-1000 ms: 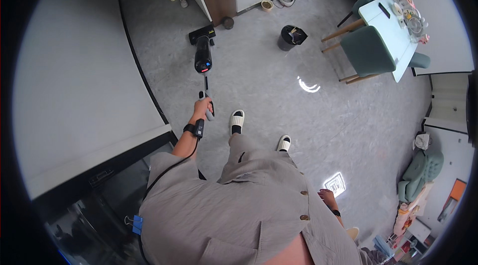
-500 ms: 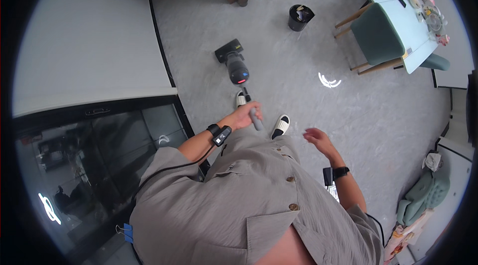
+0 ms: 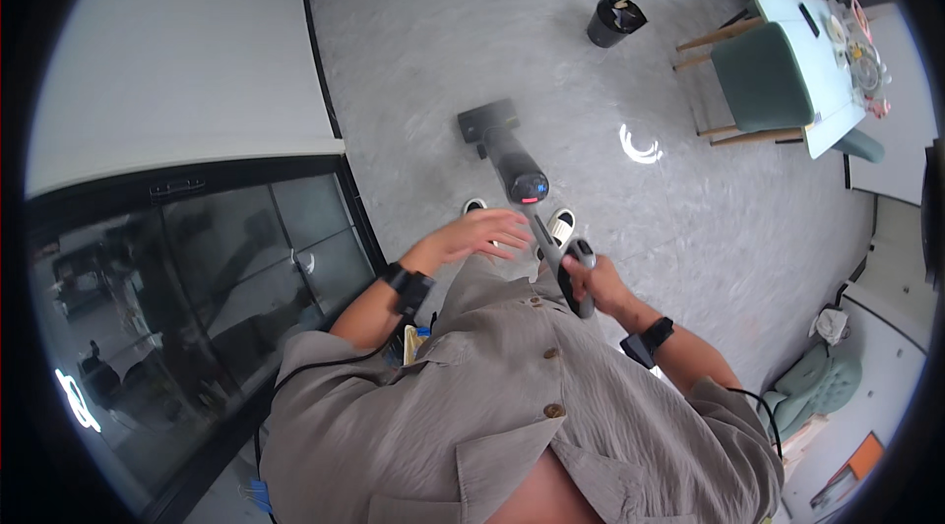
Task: Vacuuming the floor in a living area and entrance using a cordless wet/dry vacuum.
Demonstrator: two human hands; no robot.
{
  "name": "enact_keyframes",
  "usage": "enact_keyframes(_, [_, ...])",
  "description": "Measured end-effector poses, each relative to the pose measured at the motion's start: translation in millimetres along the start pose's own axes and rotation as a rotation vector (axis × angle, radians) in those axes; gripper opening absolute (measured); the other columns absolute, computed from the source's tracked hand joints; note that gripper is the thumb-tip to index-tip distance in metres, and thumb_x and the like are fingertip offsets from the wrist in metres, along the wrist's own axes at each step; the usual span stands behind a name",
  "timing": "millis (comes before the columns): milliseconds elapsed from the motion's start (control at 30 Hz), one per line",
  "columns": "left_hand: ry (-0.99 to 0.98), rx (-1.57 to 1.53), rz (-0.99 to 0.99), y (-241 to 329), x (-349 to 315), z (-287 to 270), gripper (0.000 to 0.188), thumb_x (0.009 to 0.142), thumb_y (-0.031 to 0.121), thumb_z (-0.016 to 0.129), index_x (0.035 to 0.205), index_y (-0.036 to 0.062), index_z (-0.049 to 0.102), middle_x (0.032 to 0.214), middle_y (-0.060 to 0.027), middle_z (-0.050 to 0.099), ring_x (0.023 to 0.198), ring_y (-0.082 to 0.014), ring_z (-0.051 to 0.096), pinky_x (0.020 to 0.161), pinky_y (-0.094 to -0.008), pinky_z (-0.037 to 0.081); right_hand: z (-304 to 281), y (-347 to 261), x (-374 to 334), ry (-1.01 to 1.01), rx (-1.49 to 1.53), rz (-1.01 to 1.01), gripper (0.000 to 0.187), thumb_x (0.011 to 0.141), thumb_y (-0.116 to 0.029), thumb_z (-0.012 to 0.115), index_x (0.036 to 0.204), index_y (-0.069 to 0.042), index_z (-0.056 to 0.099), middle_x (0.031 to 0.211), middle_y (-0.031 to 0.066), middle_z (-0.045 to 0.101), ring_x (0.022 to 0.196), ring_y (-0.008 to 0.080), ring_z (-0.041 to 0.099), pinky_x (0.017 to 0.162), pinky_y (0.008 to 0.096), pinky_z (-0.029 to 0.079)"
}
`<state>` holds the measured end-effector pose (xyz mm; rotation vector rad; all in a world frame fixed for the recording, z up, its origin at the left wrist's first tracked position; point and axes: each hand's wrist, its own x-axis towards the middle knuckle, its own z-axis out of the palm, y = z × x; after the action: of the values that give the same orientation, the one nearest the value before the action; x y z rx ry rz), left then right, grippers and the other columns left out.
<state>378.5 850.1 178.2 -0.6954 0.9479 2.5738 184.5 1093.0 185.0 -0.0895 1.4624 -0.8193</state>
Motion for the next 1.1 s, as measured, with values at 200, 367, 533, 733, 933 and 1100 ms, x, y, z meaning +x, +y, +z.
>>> enact_keyframes(200, [0.381,-0.154,0.106,-59.9,-133.9,-74.8,0.049,0.104,0.035,0.05,0.137,-0.0012,0.048,0.13,-0.0244,0.06,0.121,-0.0332,0.06,0.099,-0.0456,0.053,76.4,-92.1,97.2,0.082,0.294,-0.17,0.038,0.095,-0.024,0.068,0.065,-0.008,0.051,0.055,0.0036,0.048,0.046,0.0169,0.048,0.044,0.0336,0.038])
enact_keyframes(367, [0.65,-0.274,0.195,-121.5,-206.6,-46.2,0.048,0.104,0.034,0.05,0.137,-0.0014,0.049,0.13,-0.0223,0.061,0.119,-0.0311,0.061,0.1,-0.0451,0.052,94.5,-98.7,207.2,0.165,0.292,-0.232,0.024,0.089,-0.017,0.068,0.073,-0.005,0.057,0.057,0.0041,0.05,0.047,0.0182,0.05,0.045,0.0348,0.042])
enact_keyframes(533, [0.833,-0.307,0.236,-171.2,-230.1,8.3,0.044,0.104,0.031,0.05,0.134,-0.0007,0.051,0.126,-0.0215,0.063,0.118,-0.0297,0.063,0.097,-0.043,0.054,16.3,-58.0,300.1,0.231,-0.212,-0.317,0.025,0.081,-0.022,0.073,0.08,0.001,0.062,0.062,0.0078,0.059,0.05,0.0199,0.058,0.048,0.0349,0.047])
enact_keyframes(733, [0.812,-0.246,0.104,-192.5,-190.9,50.2,0.044,0.104,0.034,0.049,0.134,0.0014,0.054,0.123,-0.0177,0.066,0.114,-0.0265,0.064,0.094,-0.0389,0.054,-82.0,-2.5,263.0,0.248,-0.599,-0.25,0.03,0.083,-0.031,0.075,0.086,-0.004,0.064,0.064,0.0016,0.058,0.052,0.0125,0.054,0.047,0.0311,0.042])
enact_keyframes(933, [0.701,-0.16,0.042,-162.2,-111.6,51.7,0.043,0.104,0.035,0.05,0.134,0.0046,0.055,0.124,-0.0161,0.066,0.113,-0.0236,0.064,0.096,-0.0376,0.053,-182.2,146.1,100.2,0.187,-0.282,-0.077,0.022,0.083,-0.023,0.075,0.076,-0.008,0.061,0.061,-0.0009,0.055,0.049,0.0087,0.049,0.043,0.0276,0.037])
enact_keyframes(1100, [0.537,-0.117,0.042,-158.4,-53.7,33.1,0.046,0.103,0.036,0.053,0.134,0.0018,0.054,0.124,-0.0156,0.065,0.114,-0.0236,0.063,0.096,-0.0373,0.052,-251.7,199.1,-51.9,0.235,-0.346,0.13,0.017,0.083,-0.011,0.069,0.071,-0.004,0.06,0.056,0.0009,0.053,0.045,0.0108,0.048,0.041,0.0292,0.036])
